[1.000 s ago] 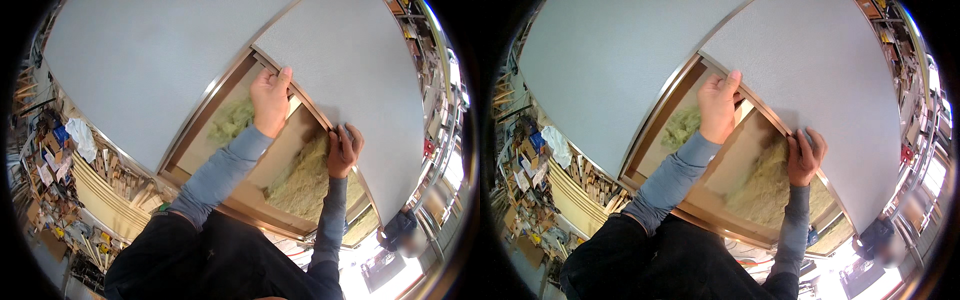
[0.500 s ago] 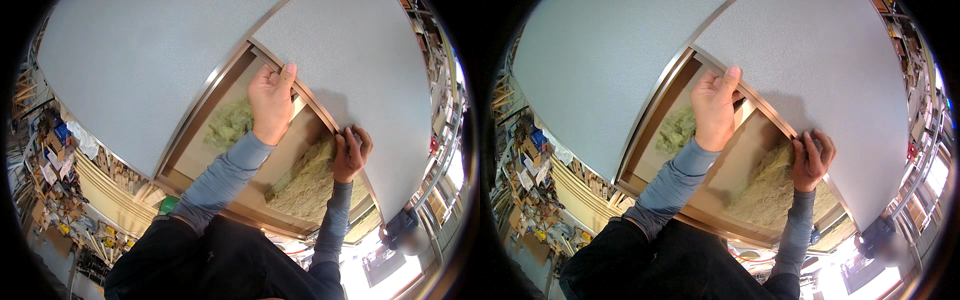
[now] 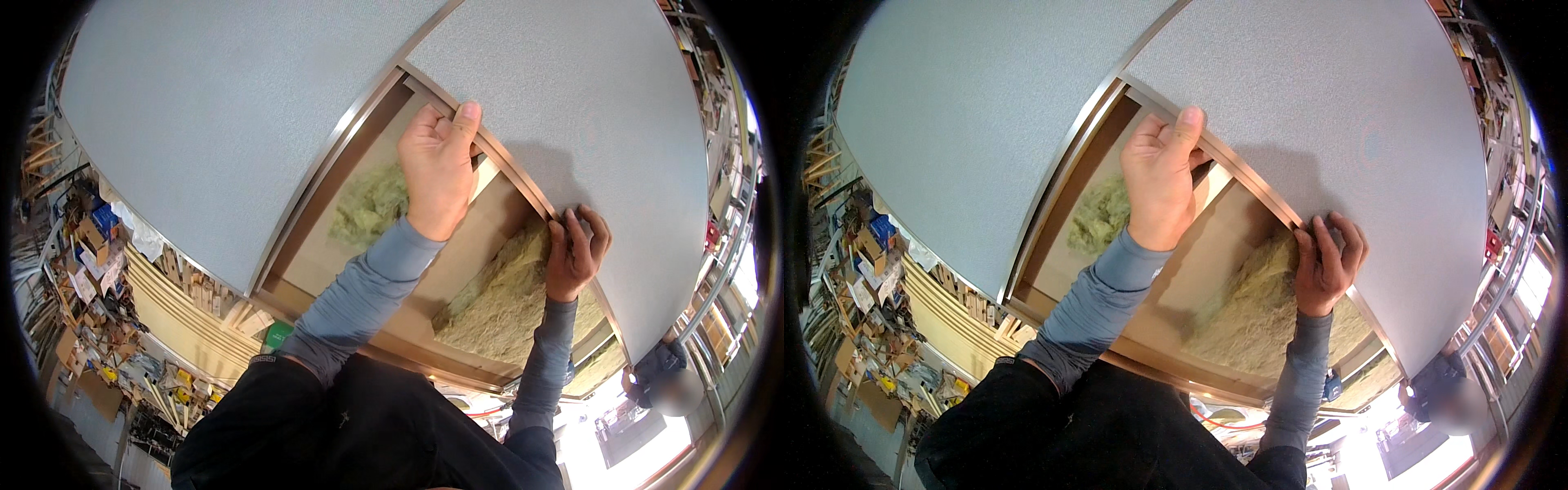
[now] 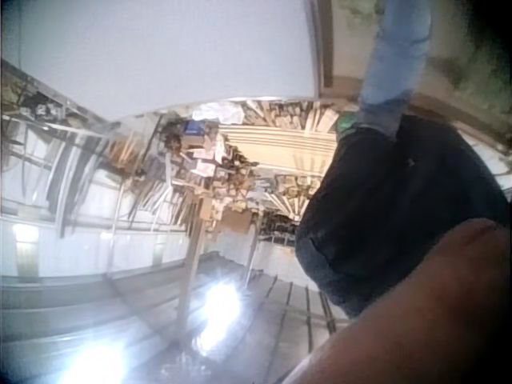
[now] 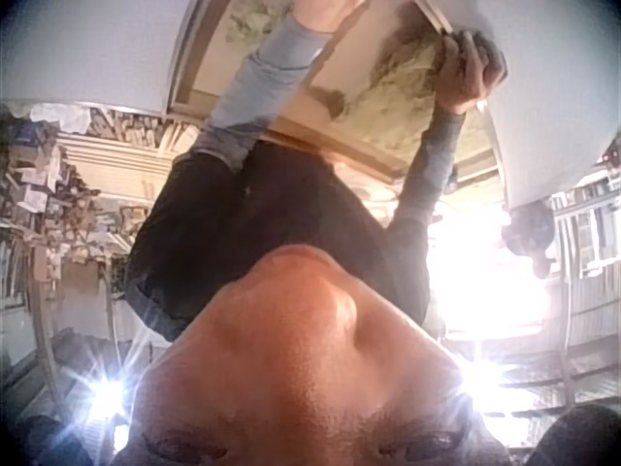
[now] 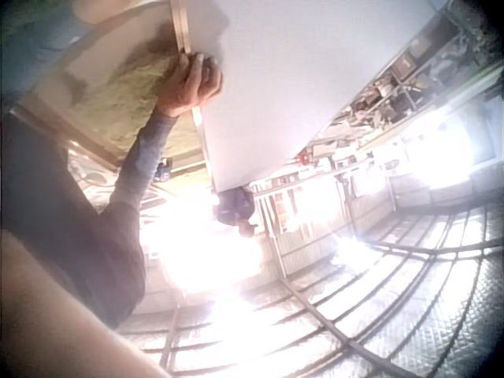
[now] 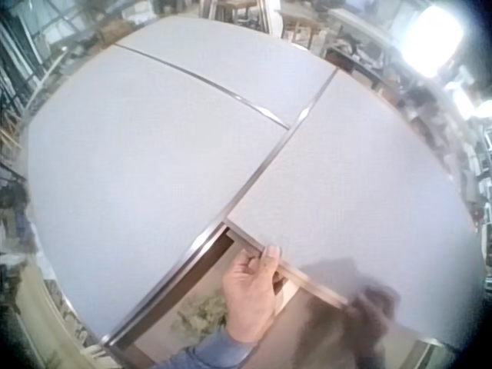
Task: The person positions a long metal trim piece along a wooden frame, then places a large white panel onto the frame. They use a nail gun to fasten the panel and trim, then apply sealant along the trim with a caulking gun. Finally, they use a utility knife to trim excess material from the panel edge.
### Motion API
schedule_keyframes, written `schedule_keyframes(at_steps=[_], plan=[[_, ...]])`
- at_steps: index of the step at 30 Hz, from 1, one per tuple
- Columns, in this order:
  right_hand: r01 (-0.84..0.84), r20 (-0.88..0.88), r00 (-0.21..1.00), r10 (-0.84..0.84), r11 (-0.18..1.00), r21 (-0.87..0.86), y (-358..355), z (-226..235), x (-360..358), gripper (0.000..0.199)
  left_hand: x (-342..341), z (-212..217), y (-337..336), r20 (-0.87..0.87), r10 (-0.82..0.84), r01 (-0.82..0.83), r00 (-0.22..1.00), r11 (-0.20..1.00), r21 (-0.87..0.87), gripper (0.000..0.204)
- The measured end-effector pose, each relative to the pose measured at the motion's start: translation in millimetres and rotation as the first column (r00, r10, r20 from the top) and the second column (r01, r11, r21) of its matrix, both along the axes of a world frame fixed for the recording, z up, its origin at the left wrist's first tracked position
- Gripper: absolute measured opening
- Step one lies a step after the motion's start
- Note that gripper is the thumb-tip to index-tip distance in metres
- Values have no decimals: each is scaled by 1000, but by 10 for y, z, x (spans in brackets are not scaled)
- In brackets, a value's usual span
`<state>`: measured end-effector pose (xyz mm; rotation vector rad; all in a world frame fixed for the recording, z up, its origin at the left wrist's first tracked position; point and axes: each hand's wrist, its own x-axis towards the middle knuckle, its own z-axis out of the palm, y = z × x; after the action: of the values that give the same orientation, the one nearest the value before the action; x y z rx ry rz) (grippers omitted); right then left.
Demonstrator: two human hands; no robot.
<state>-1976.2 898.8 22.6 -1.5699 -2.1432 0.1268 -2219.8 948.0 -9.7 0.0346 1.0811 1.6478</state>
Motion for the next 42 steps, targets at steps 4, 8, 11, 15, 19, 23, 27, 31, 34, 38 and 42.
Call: schedule_keyframes(at_steps=[4,8,11,15,19,23,27,31,34,38,42], plan=[[4,20,1000,-4,1000,-4,10,29,-30,30,17,119,55,6,56,-55,998,998,-37,29],[-9,31,999,9,1000,-16,23,51,-58,32,-16,55,40,-38,50,-52,998,998,-37,27],[22,69,997,-19,999,-39,-38,127,24,36,-31,28,38,-17,0,0,1000,1000,-9,18],[298,134,940,-315,945,133,-683,254,770,43,167,126,47,-157,-106,89,982,990,-113,25],[885,0,456,-890,453,111,-1977,38,2296,24,97,12,-121,-734,-275,221,621,960,-173,25],[976,-577,-34,-816,96,-193,-2210,-444,3019,29,-209,105,-142,-283,-165,105,945,971,-213,51],[936,-780,-164,-604,153,-316,-1811,-340,3202,18,-460,30,-126,-297,-195,143,935,972,-188,55],[754,-691,-289,-663,287,-591,-1630,-495,3572,9,-285,52,-105,-368,-212,142,905,968,-208,56],[836,-654,-178,-735,238,-494,-1357,-509,3527,6,-298,37,-102,-351,-210,155,913,972,-178,54],[825,-732,-191,-654,298,-481,-1286,-584,3639,6,-276,45,-131,-141,-219,200,966,970,-135,42],[747,493,623,-607,649,-145,-1276,-599,3641,21,-460,84,-202,-373,-17,-42,928,988,-150,15]])
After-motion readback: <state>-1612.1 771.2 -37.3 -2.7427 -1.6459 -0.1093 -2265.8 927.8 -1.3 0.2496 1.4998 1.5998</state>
